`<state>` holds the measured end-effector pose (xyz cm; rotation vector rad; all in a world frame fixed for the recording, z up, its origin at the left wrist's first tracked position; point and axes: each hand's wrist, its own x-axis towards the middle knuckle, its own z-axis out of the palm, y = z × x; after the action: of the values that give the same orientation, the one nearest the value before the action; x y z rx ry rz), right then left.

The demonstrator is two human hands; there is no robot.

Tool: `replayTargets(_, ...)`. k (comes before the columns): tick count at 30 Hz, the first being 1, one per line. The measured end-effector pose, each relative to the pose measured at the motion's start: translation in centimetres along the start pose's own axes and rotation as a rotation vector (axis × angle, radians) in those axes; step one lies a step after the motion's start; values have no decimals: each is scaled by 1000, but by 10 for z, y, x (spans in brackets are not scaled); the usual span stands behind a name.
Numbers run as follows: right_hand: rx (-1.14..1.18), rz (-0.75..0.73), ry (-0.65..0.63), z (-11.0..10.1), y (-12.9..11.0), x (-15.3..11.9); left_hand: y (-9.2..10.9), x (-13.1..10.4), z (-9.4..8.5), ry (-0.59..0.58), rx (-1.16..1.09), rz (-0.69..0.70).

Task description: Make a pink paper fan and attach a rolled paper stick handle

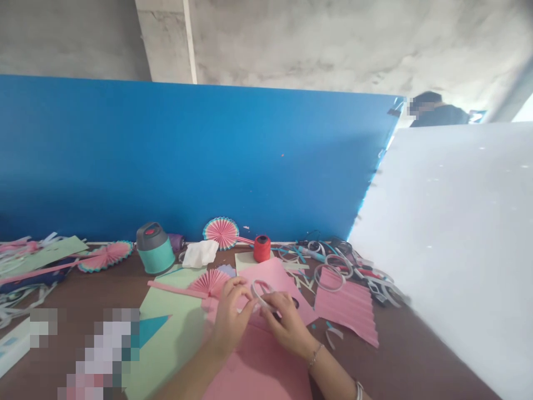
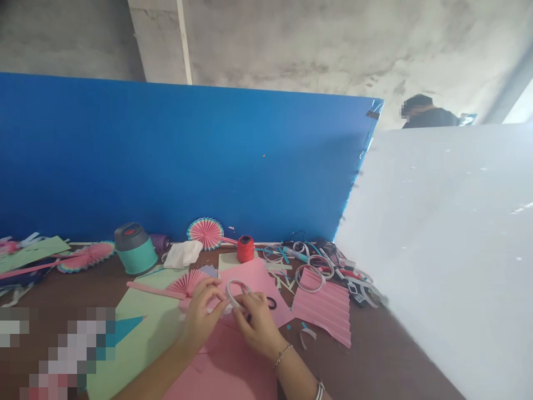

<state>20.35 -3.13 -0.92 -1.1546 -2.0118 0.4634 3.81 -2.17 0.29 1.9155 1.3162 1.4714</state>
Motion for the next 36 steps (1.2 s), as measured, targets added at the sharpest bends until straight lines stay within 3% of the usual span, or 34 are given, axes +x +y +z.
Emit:
replayTargets(5, 21, -5, -7, -3, -2, 2, -7, 1, -8, -33, -115, -67)
replayTargets(10, 64, 85, 18, -12, -3, 4, 6, 16, -23, -16, -184, -229)
replayTargets(18, -74, -107, 101, -14, -7, 5, 0, 24, -40, -231, -118, -269)
replayTargets(28, -181, -143, 38, -8, -13, 4, -7, 2, -41, -106, -34, -260)
replayTargets(36, -193, -153, 113, -8, -11, 4, -5, -4, -39, -72, -50, -261)
